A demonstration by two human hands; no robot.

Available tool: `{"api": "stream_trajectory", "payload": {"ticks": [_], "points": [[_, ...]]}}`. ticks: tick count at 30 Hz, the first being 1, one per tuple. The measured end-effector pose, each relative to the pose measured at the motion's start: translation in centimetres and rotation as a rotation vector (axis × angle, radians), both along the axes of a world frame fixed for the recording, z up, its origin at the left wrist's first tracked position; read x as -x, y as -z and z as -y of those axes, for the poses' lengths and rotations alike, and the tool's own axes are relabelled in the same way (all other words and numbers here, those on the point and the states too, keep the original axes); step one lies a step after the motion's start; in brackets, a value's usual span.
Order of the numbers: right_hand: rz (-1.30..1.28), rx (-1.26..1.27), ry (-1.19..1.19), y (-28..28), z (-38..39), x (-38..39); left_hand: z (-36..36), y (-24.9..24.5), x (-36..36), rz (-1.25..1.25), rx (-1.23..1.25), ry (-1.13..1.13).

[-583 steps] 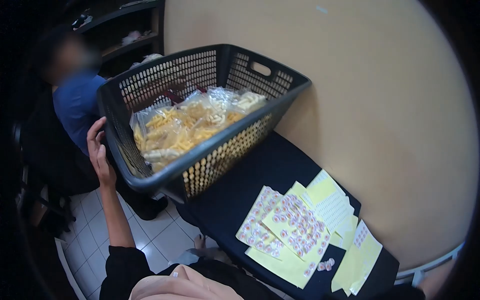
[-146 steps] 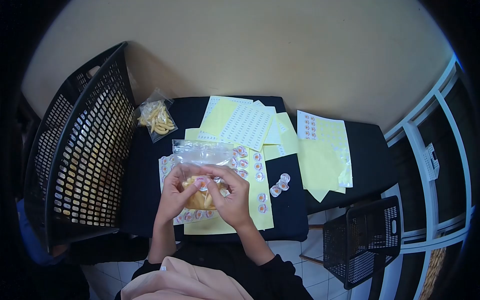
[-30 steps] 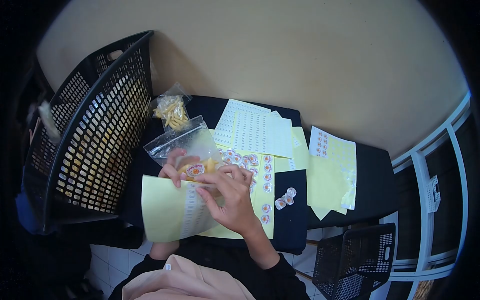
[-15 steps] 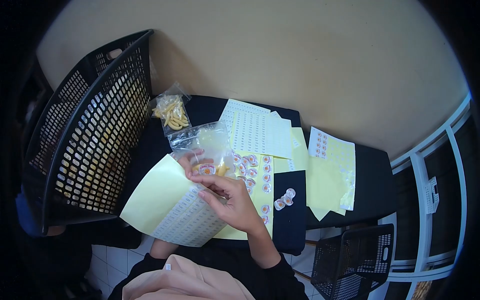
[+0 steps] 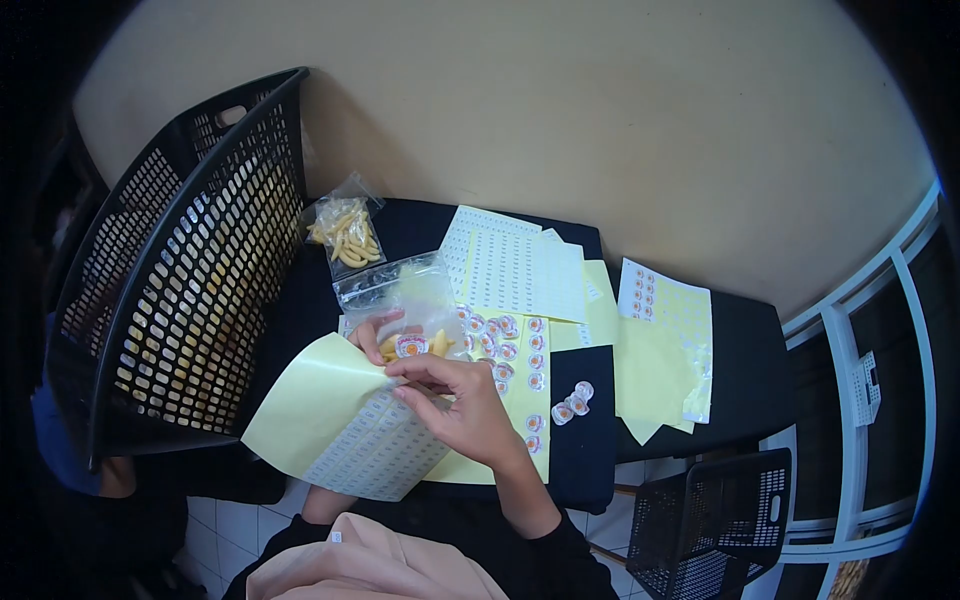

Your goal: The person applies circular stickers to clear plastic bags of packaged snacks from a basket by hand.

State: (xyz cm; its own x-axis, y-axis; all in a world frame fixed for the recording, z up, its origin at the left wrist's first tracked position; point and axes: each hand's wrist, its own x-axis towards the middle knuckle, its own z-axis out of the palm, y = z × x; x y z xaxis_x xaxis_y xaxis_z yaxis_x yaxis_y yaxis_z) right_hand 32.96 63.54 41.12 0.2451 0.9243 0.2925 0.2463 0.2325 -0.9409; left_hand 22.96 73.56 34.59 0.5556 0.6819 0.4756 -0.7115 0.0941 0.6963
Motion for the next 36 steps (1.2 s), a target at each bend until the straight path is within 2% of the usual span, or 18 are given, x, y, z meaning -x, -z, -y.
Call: {"api": "stream_trajectory", "payload": {"ticks": [5, 9, 11, 12, 14, 15, 17, 18, 19, 21, 23, 25, 27, 29, 30, 32, 33, 36], "points": [[0.029, -0.104, -0.018, 0.3, -0.4, 0.3, 0.0, -0.4, 0.6, -0.087, 0.015, -0.069], [0.036, -0.076, -0.06, -0.1, -0.3, 0.3, 0.0, -1.3, 1.1, -0.089, 0.161, -0.074], [0.102, -0.178, -0.098, 0.3, -0.3, 0.2, -0.4, -1.1, 1.5, -0.104, 0.191, -0.106], [0.101, -0.177, -0.105, 0.7, -0.3, 0.0, -0.8, -0.7, 1.8, -0.086, 0.122, -0.129], [0.008, -0.428, 0.077, 1.8, -0.2, -0.4, -1.7, -0.1, 2.3, -0.059, 0.015, -0.18], [0.004, -0.43, 0.075, 1.9, -0.2, -0.5, -2.2, 0.2, 2.8, -0.038, 0.011, -0.188], [-0.142, -0.366, 0.228, 1.9, -0.1, -0.9, -3.0, 0.5, 3.5, -0.016, 0.036, -0.197], [-0.066, -0.251, 0.216, 2.5, -0.1, -1.3, -3.5, 0.7, 3.9, -0.003, 0.065, -0.197], [-0.068, -0.254, 0.221, 2.8, -0.2, -1.2, -3.9, 0.8, 4.3, 0.01, 0.094, -0.193], [-0.343, 0.03, 0.002, 3.3, -0.4, -0.6, -4.5, 1.4, 4.9, 0.032, 0.143, -0.184], [-0.375, 0.047, -0.062, 4.0, -0.9, 0.2, -5.0, 2.1, 5.7, 0.052, 0.2, -0.167], [-0.467, 0.124, -0.134, 4.2, -1.1, 0.8, -5.5, 2.9, 6.8, 0.086, 0.286, -0.095], [-0.512, 0.113, -0.117, 4.2, -1.5, 0.7, -6.5, 4.0, 8.8, 0.137, 0.433, 0.166], [-0.475, -0.069, -0.013, 4.3, -2.0, 0.0, -7.2, 4.5, 10.1, 0.185, 0.501, 0.369], [-0.455, -0.149, 0.048, 4.6, -2.2, -1.0, -5.8, 2.7, 9.4, 0.045, 0.477, 0.002], [-0.528, -0.2, 0.199, 3.3, -1.8, -3.2, -4.3, 1.0, 8.1, -0.055, 0.337, -0.44], [-0.459, -0.218, 0.336, 3.6, -1.8, -4.9, -3.9, 0.4, 7.6, -0.016, 0.232, -0.514], [-0.499, -0.252, 0.68, 4.6, -1.4, -10.0, -2.6, -2.8, 6.8, -0.117, 0.251, -0.624]]}}
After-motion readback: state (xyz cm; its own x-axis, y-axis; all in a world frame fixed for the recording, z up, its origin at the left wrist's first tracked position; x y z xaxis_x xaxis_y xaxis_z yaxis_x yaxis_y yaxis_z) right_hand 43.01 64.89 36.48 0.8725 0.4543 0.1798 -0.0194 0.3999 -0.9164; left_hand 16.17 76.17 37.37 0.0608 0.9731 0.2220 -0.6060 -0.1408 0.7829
